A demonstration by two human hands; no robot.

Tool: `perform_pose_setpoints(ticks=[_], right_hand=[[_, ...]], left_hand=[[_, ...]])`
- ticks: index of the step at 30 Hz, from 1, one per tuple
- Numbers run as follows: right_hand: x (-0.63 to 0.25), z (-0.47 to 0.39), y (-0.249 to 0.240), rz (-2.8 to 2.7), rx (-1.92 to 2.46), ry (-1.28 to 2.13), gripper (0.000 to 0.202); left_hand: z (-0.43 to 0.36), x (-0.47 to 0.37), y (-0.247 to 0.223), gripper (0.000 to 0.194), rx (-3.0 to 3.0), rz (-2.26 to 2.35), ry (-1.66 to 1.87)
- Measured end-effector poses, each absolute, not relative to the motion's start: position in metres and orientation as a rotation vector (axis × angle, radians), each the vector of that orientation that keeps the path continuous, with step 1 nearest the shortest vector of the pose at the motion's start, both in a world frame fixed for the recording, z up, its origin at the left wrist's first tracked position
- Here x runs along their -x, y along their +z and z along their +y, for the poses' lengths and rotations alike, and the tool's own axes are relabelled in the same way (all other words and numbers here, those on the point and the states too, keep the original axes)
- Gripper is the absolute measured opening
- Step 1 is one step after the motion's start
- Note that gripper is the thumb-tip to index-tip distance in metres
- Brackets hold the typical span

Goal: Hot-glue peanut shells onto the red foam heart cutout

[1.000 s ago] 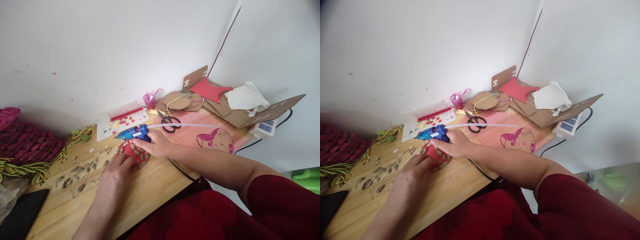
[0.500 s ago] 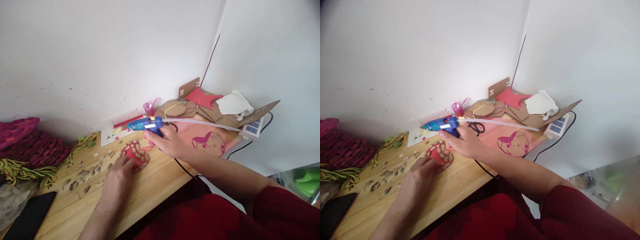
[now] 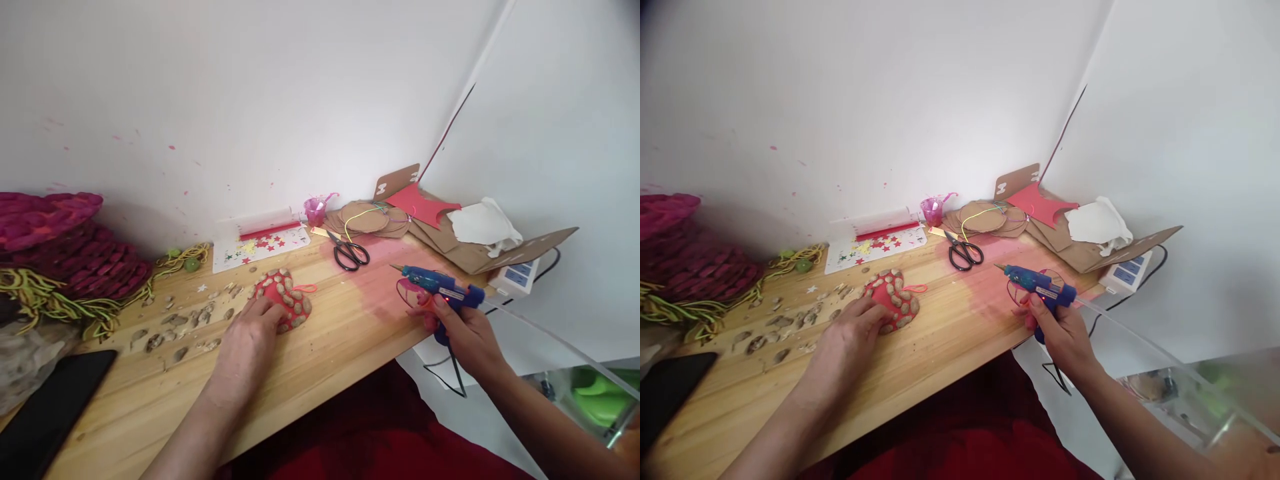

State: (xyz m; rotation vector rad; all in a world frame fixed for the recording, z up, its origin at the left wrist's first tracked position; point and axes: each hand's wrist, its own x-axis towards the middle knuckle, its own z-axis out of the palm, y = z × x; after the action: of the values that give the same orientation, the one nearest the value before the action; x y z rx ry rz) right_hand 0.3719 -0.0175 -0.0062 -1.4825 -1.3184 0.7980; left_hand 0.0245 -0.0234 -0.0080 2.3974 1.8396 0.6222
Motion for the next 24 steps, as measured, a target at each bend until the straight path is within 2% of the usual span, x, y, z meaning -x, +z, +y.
perform_pose_setpoints(ticks=[3, 12, 20, 24], right_hand=[[-0.374, 0.013, -0.005, -1.320, 1.434, 0.820, 0.049], [-0.382, 0.081, -0.008, -1.167, 1.311, 0.848, 0.045], [-0.367, 0.099, 0.030, -1.090, 1.209, 0.816, 0.037], [-0.334, 0.090, 0.043, -1.125, 1.125, 0.925, 0.035]], left_hand=[[-0.024, -0.025, -0.008, 0.023, -2.408, 1.852, 0.603], [-0.023, -0.023, -0.014, 0.020, -2.432, 1.872, 0.571], [-0.024, -0.026, -0.011, 0.018, -2.410, 1.819, 0.656], [-0.025, -0.027, -0.006, 0.018, -2.396, 1.850, 0.663]])
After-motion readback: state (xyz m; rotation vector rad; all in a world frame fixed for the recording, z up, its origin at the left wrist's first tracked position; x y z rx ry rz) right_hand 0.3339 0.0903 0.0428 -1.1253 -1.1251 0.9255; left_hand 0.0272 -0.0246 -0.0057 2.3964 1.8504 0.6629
